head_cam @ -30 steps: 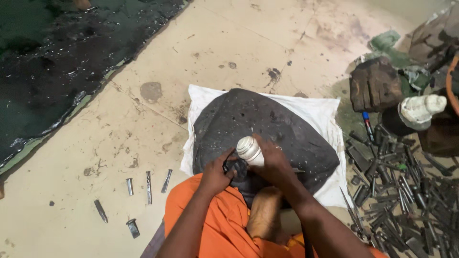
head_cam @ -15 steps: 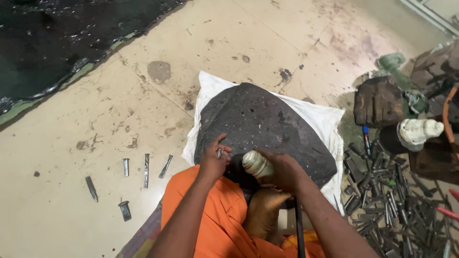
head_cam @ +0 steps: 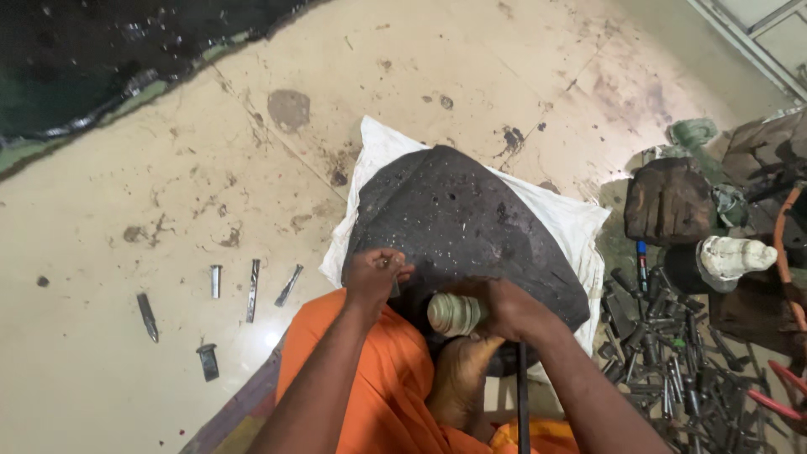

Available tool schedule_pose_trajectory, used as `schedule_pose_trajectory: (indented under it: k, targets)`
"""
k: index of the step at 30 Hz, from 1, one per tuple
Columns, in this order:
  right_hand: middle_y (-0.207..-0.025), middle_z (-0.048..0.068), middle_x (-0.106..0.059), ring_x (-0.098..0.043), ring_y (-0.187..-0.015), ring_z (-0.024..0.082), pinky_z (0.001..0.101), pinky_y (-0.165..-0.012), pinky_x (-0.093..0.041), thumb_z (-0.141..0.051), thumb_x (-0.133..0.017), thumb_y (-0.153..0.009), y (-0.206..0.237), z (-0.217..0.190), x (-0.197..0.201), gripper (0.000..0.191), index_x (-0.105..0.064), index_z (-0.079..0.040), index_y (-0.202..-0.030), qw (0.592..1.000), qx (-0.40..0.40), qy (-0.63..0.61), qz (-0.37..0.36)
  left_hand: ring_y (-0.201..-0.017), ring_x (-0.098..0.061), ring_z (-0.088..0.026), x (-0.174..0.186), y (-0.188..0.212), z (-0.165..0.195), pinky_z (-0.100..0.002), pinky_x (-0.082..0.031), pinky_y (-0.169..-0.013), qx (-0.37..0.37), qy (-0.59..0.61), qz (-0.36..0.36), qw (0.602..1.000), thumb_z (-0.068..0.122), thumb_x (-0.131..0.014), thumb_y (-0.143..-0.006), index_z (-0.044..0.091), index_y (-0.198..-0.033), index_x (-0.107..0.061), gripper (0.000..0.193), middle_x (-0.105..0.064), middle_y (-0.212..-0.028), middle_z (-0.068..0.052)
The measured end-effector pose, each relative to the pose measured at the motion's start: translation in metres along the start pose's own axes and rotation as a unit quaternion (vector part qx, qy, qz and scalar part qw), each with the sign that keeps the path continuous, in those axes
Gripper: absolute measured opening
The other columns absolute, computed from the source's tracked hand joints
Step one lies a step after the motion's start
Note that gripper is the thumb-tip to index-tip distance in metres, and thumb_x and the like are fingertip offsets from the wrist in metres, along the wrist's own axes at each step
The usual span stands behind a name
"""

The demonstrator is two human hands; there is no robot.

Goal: The person sits on the floor and uses a hammer and chisel to shape a small metal piece placed on a white ceramic object. They repeatedly strike the chisel to refine the metal's form, occasionally adjusting its position.

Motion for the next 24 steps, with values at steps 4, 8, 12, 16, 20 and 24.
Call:
schedule_pose_trajectory:
  k: [4,8,12,16,20,24]
  targets:
    - [-0.155,0.001,-0.048,-0.042,-0.144,0.024,0.0399,-0.118,-0.04,-0.005,-0.088,-0.067,0.0,0.005,-0.008,0.094,-0.049,-0.031,-0.149,1.0,-0.01,0.006,0.008,-0.101,-0.076,-0.02,-0.005,-0.002,-0.004,-0.03,-0.064,-0.085,0.012,0.023,-0.046,0.999,-0.002,-0.057,-0.094,-0.006,-0.126,-0.056,0.031,-0.072,-0.111,-0.016]
    - [-0.162,0.0,-0.034,-0.022,-0.154,0.027,0.0429,-0.119,-0.034,-0.008,-0.087,-0.071,-0.002,0.012,-0.01,0.099,-0.043,-0.036,-0.155,0.999,-0.036,0.032,0.001,-0.095,-0.074,-0.025,-0.009,0.004,-0.013,-0.035,-0.064,-0.078,0.073,0.041,-0.083,0.993,0.0,-0.055,-0.097,-0.009,-0.13,-0.056,0.035,-0.071,-0.11,-0.022]
    - [-0.168,0.001,-0.02,-0.037,-0.149,0.027,0.0399,-0.119,-0.04,-0.015,-0.09,-0.069,-0.006,0.016,-0.004,0.095,-0.05,-0.041,-0.15,0.995,-0.089,-0.031,-0.018,-0.092,-0.073,-0.024,0.006,0.003,-0.015,-0.035,-0.063,-0.076,0.069,0.07,-0.023,0.995,0.0,-0.05,-0.098,-0.005,-0.135,-0.054,0.037,-0.071,-0.114,-0.017]
    - [-0.169,0.0,-0.018,-0.035,-0.149,0.027,0.0429,-0.122,-0.034,-0.018,-0.09,-0.072,-0.011,0.016,-0.002,0.089,-0.048,-0.042,-0.147,0.99,-0.128,0.012,-0.058,-0.083,-0.076,-0.022,0.002,0.001,-0.021,-0.034,-0.064,-0.07,0.044,0.09,-0.05,0.994,-0.004,-0.059,-0.093,-0.008,-0.129,-0.061,0.036,-0.074,-0.104,-0.02]
    - [-0.165,0.004,-0.035,-0.043,-0.146,0.029,0.0434,-0.117,-0.039,-0.018,-0.084,-0.078,-0.006,0.018,0.014,0.075,-0.055,-0.03,-0.146,0.983,-0.078,-0.163,0.042,-0.077,-0.074,-0.019,0.011,0.004,-0.021,-0.032,-0.063,-0.067,-0.012,0.031,-0.013,0.999,-0.002,-0.068,-0.089,-0.006,-0.121,-0.066,0.032,-0.072,-0.089,-0.013]
    - [-0.143,0.017,-0.064,-0.063,-0.128,0.037,0.0454,-0.1,-0.054,-0.02,-0.076,-0.084,0.046,0.072,0.032,0.068,-0.054,-0.014,-0.148,0.885,-0.113,-0.309,0.328,-0.071,-0.072,-0.013,0.021,0.007,-0.01,-0.026,-0.058,-0.064,-0.098,-0.072,0.062,0.991,0.001,-0.071,-0.088,0.0,-0.113,-0.072,0.025,-0.074,-0.079,-0.007]
Point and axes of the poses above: each hand's wrist, its own y-axis away from the middle knuckle, its own x-axis out of the back of the hand, z = x × y, the point moved 10 cm from there along -y, towards the middle knuckle
